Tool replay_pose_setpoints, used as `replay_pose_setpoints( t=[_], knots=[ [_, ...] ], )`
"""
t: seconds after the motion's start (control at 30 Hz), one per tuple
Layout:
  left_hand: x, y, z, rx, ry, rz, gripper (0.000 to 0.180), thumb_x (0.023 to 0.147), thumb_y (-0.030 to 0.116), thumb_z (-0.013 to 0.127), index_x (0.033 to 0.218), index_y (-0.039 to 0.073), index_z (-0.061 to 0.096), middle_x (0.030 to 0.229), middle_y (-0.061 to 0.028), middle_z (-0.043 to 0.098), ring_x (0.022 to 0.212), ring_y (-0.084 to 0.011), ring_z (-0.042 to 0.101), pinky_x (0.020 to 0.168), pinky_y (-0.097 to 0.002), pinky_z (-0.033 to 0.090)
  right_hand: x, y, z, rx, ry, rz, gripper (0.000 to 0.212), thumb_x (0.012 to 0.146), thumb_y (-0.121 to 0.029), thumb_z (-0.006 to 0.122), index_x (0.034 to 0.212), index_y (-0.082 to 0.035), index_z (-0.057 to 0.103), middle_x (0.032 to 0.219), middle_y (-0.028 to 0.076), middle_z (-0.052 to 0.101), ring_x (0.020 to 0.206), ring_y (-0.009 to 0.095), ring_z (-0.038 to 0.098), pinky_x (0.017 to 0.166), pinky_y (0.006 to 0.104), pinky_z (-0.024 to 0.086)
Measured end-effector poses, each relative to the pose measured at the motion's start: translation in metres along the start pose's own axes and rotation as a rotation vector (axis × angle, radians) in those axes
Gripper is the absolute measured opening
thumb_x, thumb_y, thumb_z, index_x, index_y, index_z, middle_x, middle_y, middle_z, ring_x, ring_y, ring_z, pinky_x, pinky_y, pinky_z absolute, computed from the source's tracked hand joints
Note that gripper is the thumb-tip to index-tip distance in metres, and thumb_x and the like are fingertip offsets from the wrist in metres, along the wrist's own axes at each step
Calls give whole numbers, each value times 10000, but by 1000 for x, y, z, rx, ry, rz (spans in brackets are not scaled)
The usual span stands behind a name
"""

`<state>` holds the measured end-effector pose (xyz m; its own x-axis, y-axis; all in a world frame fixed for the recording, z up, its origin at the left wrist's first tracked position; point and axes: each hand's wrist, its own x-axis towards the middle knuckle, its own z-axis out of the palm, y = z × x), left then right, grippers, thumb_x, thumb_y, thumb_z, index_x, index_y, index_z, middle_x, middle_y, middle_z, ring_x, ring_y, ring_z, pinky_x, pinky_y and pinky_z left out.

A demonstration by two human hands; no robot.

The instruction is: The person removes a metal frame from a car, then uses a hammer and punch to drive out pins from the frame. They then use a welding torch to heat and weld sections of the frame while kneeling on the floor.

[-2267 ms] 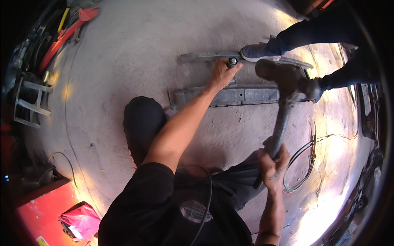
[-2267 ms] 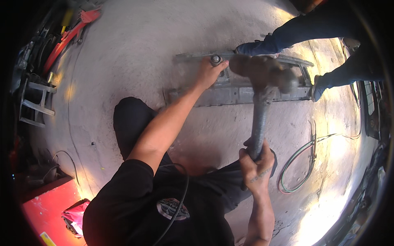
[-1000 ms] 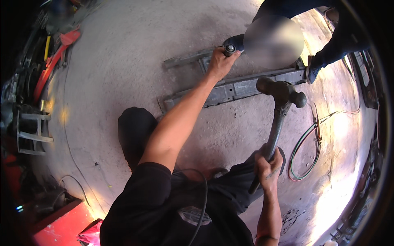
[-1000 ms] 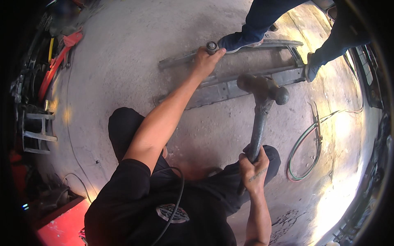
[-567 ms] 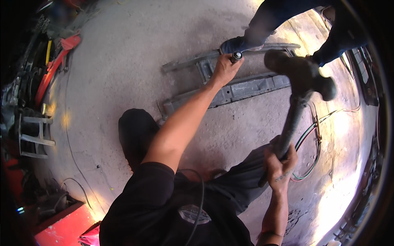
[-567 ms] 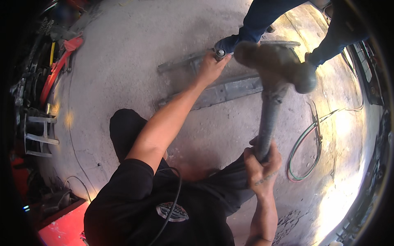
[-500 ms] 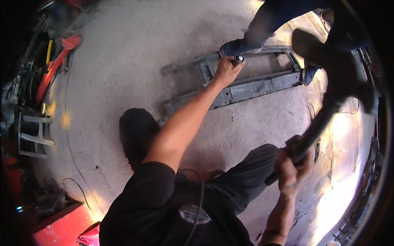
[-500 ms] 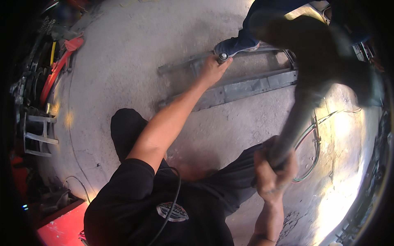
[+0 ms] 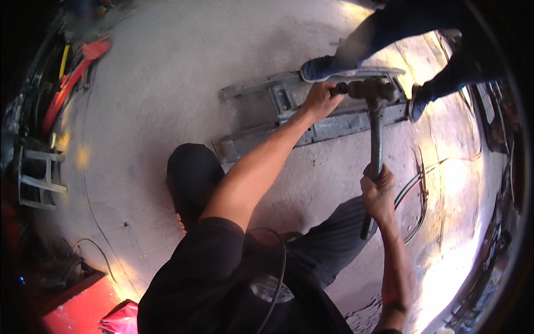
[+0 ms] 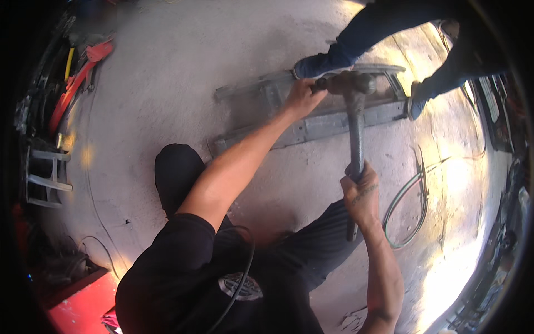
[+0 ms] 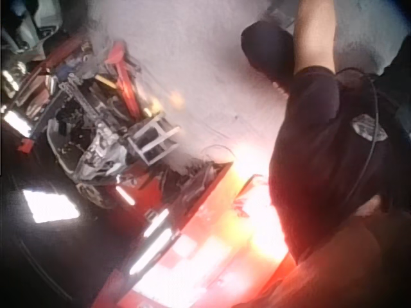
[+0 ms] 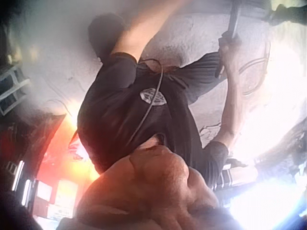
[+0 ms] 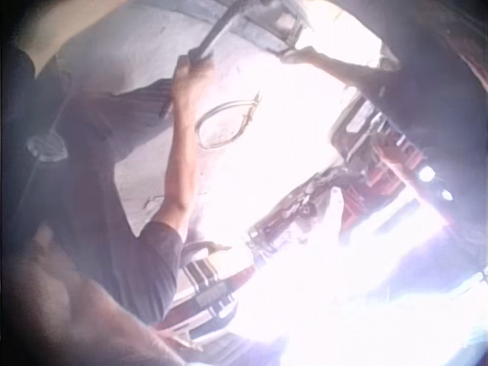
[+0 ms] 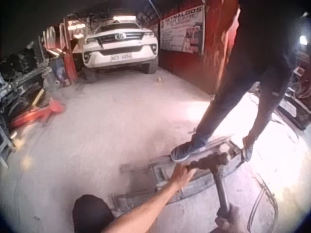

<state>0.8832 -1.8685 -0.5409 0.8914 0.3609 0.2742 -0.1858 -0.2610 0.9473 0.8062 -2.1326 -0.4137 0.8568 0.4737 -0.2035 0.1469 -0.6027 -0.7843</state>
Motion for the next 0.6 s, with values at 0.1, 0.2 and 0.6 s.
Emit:
replay_pose_setpoints(
  t=[0.1, 0.2, 0.6],
  knots=[
    [6, -1, -32, 44, 95, -5, 369, 919, 264, 695, 685, 3, 581, 594, 9, 520, 598, -81, 474, 540, -345, 393, -31, -28, -10, 213, 21, 243, 122, 817, -98, 570, 885, 2, 557, 661, 4, 514, 575, 97, 476, 534, 282, 393],
    [8, 5, -50, -50, 167, -82, 370, 942, 240, 677, 675, 0, 584, 584, -7, 528, 574, -104, 456, 544, -350, 405, -57, 7, -1, 293, 109, 157, 123, 834, -117, 579, 901, -15, 558, 654, -9, 507, 535, 80, 473, 494, 257, 370],
    [-36, 101, -158, -217, 358, 0, 369, 959, 154, 663, 627, 106, 511, 597, -7, 498, 570, -126, 508, 569, -331, 423, -108, 115, -4, 712, 19, 560, 189, 836, -139, 605, 981, -27, 557, 619, 13, 491, 444, 124, 463, 413, 283, 386]
  ],
)
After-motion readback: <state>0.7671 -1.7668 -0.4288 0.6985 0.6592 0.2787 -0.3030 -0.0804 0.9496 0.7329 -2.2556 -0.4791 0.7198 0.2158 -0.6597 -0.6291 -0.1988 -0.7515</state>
